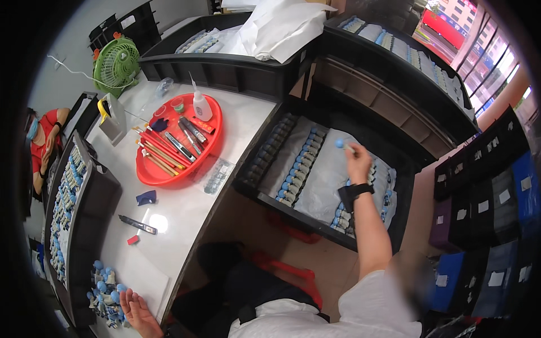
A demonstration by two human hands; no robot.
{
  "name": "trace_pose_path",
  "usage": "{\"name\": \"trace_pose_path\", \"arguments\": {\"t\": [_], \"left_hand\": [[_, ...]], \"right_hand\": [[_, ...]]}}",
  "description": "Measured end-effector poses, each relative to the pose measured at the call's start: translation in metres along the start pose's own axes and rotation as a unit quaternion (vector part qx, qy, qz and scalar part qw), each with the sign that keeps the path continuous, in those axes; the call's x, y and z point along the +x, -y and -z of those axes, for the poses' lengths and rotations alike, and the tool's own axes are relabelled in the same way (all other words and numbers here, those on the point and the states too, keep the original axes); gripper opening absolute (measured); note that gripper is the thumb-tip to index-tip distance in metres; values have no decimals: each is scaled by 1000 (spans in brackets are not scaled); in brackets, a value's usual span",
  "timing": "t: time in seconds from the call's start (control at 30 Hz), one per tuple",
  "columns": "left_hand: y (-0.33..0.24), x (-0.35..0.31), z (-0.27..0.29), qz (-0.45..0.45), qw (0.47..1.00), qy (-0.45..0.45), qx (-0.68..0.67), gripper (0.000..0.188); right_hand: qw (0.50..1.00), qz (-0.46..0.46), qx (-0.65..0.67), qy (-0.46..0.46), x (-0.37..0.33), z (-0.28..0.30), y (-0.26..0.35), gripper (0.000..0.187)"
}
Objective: The person assembles small blue and white figurines by hand, picking them from a tray and placing them into a bin. The person repeatedly handles the figurines, joining parts together, and organizes them in a container.
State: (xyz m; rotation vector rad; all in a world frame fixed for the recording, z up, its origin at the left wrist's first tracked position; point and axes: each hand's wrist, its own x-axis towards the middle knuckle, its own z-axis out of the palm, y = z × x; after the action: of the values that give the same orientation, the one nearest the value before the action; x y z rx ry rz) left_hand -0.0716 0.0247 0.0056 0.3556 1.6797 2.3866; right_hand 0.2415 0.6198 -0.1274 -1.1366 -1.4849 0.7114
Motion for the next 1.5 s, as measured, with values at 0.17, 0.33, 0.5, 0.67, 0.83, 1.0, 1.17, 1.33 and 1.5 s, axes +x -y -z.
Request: {"name": "trace_pose_path", "arguments": {"t": [0.17, 0.33, 0.5, 0.67, 0.83, 1.0, 1.17, 1.33, 1.5], "left_hand": [[-1, -1, 4, 10, 999, -42, 11, 36], [-1, 0, -1, 4, 999, -38, 32, 36], [-3, -2, -13, 4, 997, -68, 49, 32], [5, 0, -8, 23, 983, -150, 105, 40], [1, -2, -20, -2, 992, -103, 77, 29], [-13, -4, -39, 3, 991, -16, 136, 21], [-71, -2, -37, -61, 945, 50, 318, 20], [-132, 56, -5, -106, 839, 34, 533, 20], [-118, 87, 13, -131, 674, 82, 723, 27]], "right_hand": [[970, -44, -232, -66, 33, 50, -77, 22], [936, -59, -347, -20, 42, 56, -109, 22], [929, -99, -356, 22, 49, 43, -138, 21], [917, -30, -381, 113, 66, 58, -204, 24], [867, -36, -418, 271, 91, 70, -239, 40], [979, 34, -188, 73, 116, 67, -249, 39], [982, -38, -26, 184, 43, -2, -65, 35], [948, -36, 123, 292, -61, -57, 104, 30], [879, -7, 228, 418, -165, -103, 203, 23]]}}
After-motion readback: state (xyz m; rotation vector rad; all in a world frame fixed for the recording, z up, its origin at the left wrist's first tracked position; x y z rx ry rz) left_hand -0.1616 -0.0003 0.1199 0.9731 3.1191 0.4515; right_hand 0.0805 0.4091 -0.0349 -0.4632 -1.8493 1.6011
